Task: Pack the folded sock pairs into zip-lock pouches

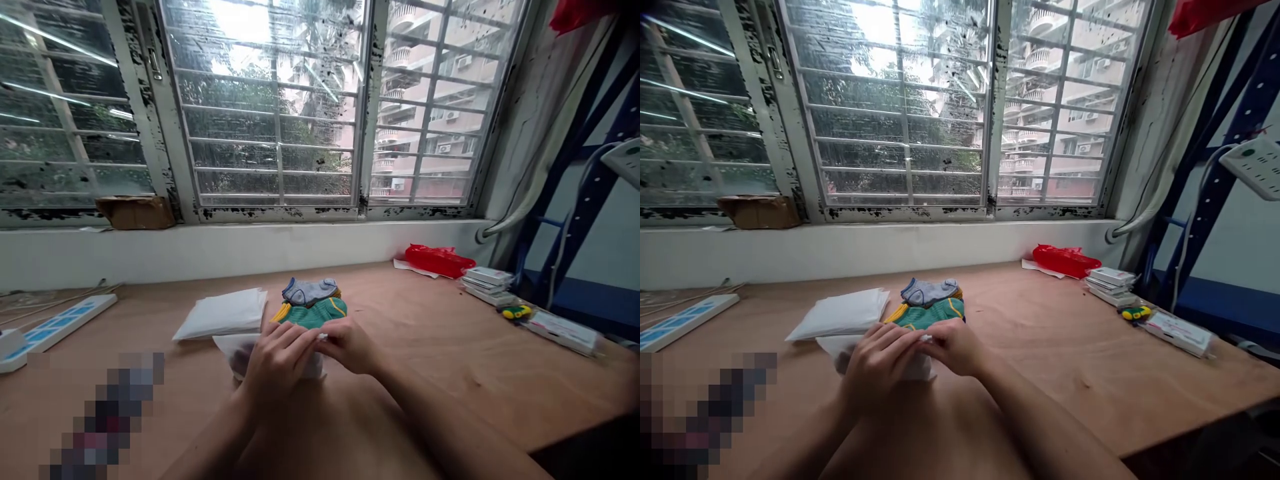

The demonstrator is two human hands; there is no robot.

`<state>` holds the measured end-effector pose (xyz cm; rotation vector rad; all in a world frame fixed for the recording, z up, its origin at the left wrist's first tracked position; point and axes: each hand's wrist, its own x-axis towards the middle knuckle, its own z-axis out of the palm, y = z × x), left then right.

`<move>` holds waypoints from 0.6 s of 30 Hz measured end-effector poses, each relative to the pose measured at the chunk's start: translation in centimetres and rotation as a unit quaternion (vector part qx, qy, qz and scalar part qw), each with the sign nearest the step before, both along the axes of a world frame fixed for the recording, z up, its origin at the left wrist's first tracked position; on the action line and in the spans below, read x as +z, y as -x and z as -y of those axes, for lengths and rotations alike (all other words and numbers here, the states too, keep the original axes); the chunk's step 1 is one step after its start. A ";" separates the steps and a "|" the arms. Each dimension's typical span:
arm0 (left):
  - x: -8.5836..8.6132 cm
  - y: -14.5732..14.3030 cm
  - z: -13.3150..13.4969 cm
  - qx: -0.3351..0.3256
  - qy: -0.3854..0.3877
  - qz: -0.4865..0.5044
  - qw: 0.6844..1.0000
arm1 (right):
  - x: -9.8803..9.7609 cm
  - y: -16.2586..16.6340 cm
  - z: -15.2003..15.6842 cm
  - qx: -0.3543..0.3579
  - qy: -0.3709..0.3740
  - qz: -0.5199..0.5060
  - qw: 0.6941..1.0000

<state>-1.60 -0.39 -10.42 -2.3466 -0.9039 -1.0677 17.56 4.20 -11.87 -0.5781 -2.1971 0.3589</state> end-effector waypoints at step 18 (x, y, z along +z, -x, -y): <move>1.6 5.7 -3.3 0.041 0.022 0.033 0.998 | 3.4 -7.2 -2.5 -0.041 0.035 0.090 0.994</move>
